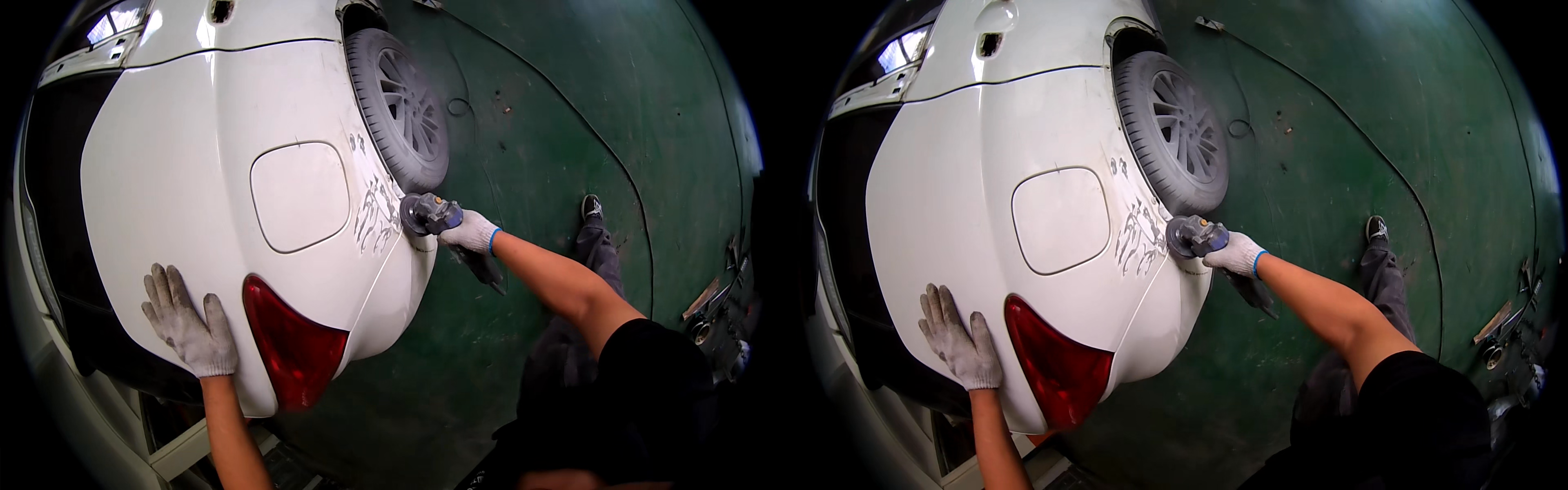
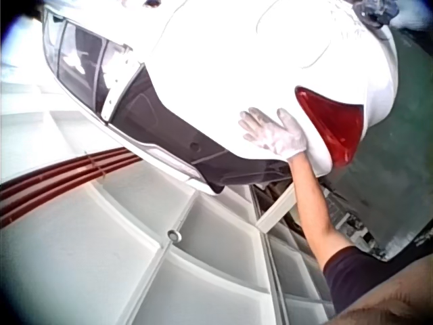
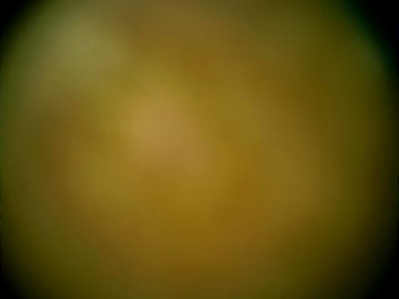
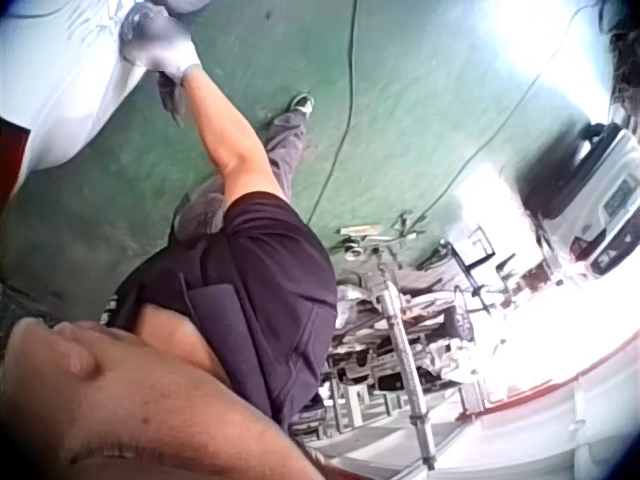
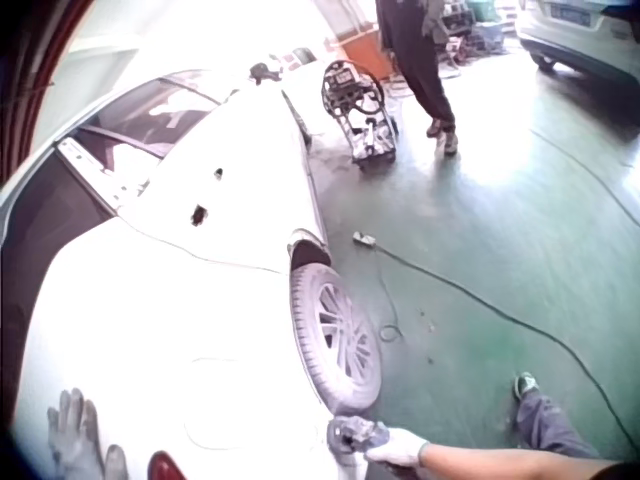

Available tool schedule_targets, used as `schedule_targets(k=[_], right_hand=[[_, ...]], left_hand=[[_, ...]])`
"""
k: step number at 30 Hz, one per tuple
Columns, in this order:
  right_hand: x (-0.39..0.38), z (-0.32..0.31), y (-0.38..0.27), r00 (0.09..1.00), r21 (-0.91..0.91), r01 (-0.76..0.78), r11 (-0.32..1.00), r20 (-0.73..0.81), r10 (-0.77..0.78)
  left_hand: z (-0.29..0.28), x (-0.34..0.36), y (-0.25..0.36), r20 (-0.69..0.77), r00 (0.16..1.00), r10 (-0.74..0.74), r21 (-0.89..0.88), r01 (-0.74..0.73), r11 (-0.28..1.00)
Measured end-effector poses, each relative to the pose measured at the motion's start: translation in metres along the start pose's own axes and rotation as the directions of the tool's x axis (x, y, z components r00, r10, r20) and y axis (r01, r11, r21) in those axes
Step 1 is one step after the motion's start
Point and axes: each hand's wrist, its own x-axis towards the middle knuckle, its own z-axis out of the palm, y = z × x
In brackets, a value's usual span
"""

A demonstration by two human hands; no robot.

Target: The person uses a power sander to grind the surface of a white car's rear quarter panel, removing paint and creating bare metal patches. They then switch to a pneumatic tool to apply a substance to the sanded areas.

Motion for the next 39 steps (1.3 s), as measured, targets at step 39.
schedule_targets(k=[39], right_hand=[[-0.022,0.018,0.018,1.000,-0.077,-0.003,0.997,0.005,0.003]], left_hand=[[-0.001,0.001,0.000,-0.035,0.999,-0.019,-0.029,0.018,0.999]])
